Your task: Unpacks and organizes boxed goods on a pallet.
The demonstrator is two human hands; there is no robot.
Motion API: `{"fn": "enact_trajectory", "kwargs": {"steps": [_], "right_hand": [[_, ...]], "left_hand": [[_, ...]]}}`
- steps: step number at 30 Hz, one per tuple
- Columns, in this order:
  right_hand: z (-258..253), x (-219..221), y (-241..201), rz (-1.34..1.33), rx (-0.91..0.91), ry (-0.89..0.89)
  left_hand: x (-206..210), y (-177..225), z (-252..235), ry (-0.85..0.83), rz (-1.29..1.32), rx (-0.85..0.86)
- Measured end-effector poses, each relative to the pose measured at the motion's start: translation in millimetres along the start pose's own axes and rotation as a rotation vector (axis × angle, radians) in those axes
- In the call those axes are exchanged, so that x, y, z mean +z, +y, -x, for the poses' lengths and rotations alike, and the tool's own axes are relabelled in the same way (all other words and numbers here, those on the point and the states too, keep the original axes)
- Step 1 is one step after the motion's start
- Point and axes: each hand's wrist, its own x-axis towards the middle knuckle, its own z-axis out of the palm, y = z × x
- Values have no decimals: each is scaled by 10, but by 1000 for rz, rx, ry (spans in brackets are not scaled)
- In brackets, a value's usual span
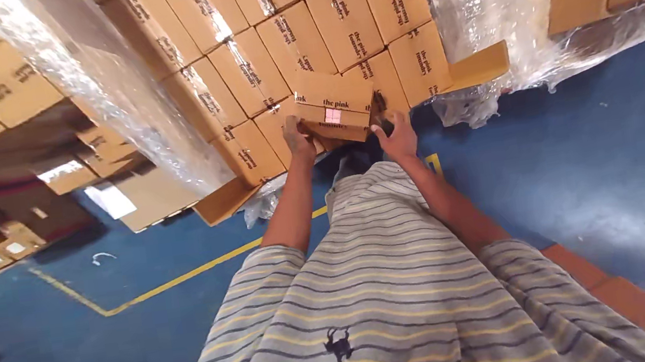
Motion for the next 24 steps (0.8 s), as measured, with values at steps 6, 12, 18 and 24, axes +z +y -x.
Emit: {"fn": "enact_trajectory", "kwargs": {"steps": [6, 12, 18, 24], "right_hand": [[-622, -254, -666, 563, -500, -199], [-1154, -939, -763, 396, -472, -300], [-617, -737, -383, 156, -175, -190], [-478, -909, -230, -55, -288, -181]], "left_hand": [[-290, -74, -37, -213, -11, 55], [-316, -67, -56, -203, -214, 37], [-62, 118, 277, -144, -317, 86], [214, 411, 866, -137, -460, 241]]}}
